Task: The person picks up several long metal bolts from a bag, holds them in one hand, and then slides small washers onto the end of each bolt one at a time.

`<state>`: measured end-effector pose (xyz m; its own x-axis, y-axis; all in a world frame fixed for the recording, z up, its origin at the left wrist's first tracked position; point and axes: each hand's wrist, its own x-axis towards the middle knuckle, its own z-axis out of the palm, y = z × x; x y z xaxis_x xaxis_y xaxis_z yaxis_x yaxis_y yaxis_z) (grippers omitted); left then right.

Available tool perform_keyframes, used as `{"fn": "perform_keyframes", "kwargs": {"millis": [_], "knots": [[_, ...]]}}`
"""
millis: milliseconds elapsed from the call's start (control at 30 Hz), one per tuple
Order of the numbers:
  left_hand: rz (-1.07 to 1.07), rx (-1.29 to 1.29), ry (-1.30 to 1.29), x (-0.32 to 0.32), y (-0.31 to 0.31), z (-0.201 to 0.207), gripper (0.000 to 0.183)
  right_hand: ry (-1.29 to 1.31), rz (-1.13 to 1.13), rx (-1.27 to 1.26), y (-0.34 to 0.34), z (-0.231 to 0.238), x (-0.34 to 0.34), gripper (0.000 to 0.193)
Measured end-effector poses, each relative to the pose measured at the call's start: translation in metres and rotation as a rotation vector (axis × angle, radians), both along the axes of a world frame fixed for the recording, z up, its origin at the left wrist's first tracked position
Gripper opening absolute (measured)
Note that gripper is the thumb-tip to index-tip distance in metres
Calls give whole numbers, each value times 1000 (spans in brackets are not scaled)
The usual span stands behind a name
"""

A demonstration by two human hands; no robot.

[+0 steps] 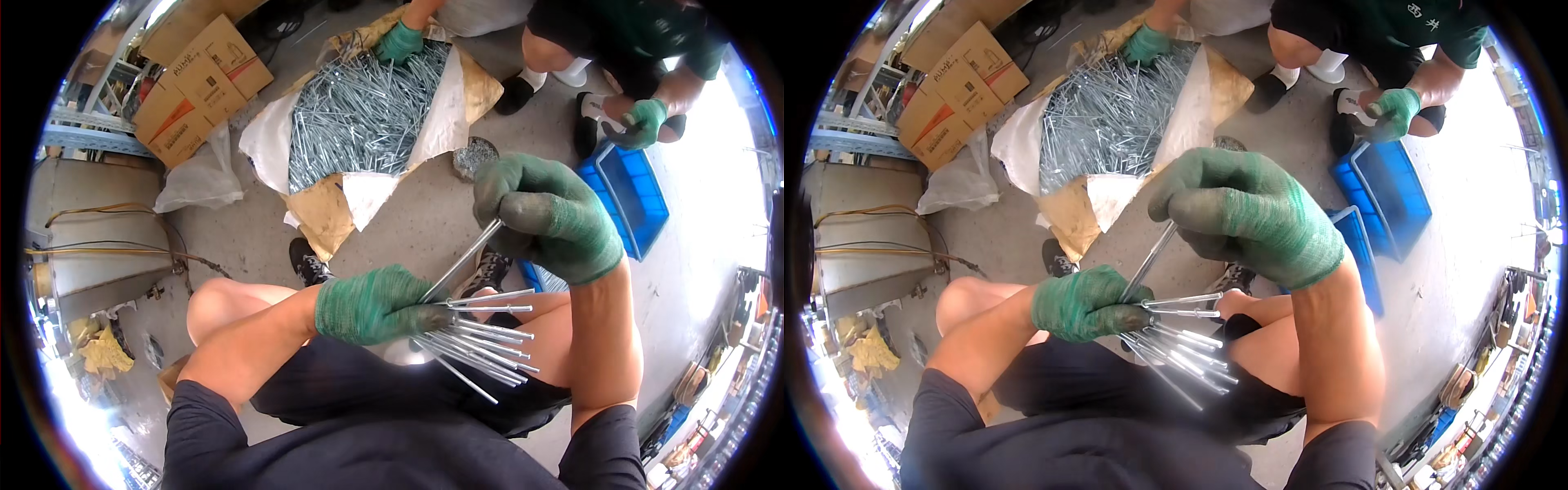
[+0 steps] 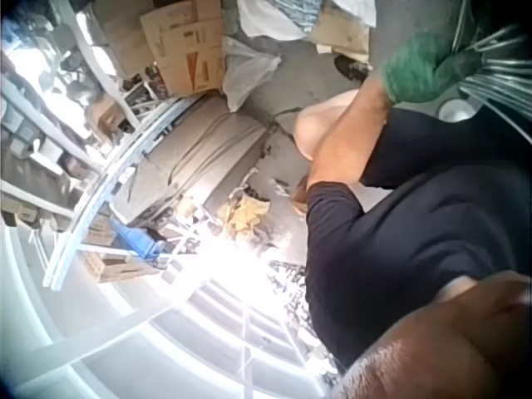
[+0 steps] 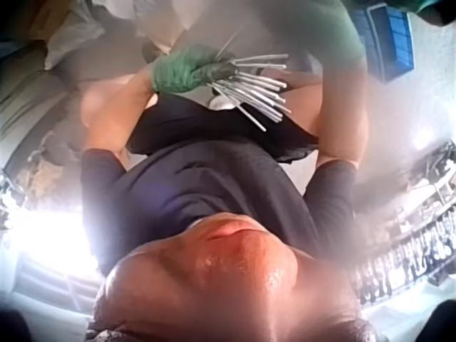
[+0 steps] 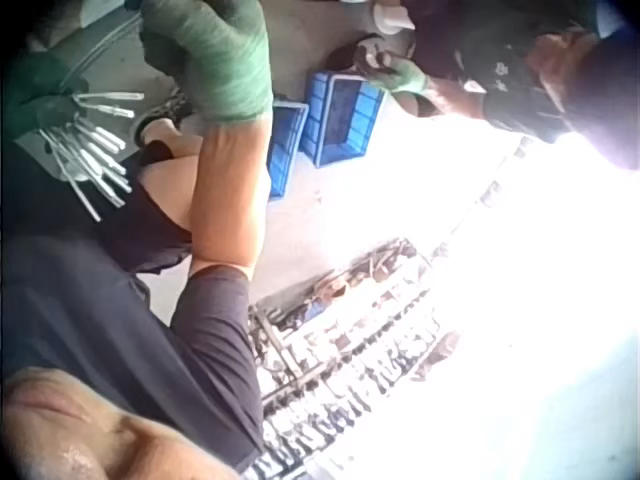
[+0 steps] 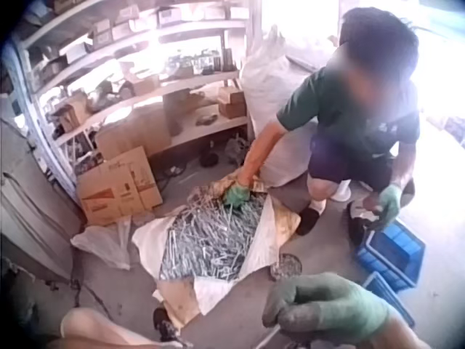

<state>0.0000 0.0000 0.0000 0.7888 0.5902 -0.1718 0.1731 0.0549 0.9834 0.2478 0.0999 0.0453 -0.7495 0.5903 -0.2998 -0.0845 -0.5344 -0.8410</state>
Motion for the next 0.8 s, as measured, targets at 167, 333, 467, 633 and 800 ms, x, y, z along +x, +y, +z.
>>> {"fn": "perform_keyframes", "kwargs": {"millis": [167, 333, 467, 633, 800], "knots": [[-15, -40, -25, -2, 3, 8, 32, 169, -81, -138, -12, -13, -14, 32], [17, -22, -79, -5, 7, 11, 31, 238, -122, -132, -9, -10, -16, 34], [12, -52, -91, -6, 8, 11, 30, 124, -156, -17, -15, -5, -14, 34], [75, -56, -40, -10, 3, 10, 27, -50, 11, 191, -15, -4, -24, 35], [132, 412, 1, -13, 4, 12, 26, -20, 10, 208, -14, -32, -30, 42]]}}
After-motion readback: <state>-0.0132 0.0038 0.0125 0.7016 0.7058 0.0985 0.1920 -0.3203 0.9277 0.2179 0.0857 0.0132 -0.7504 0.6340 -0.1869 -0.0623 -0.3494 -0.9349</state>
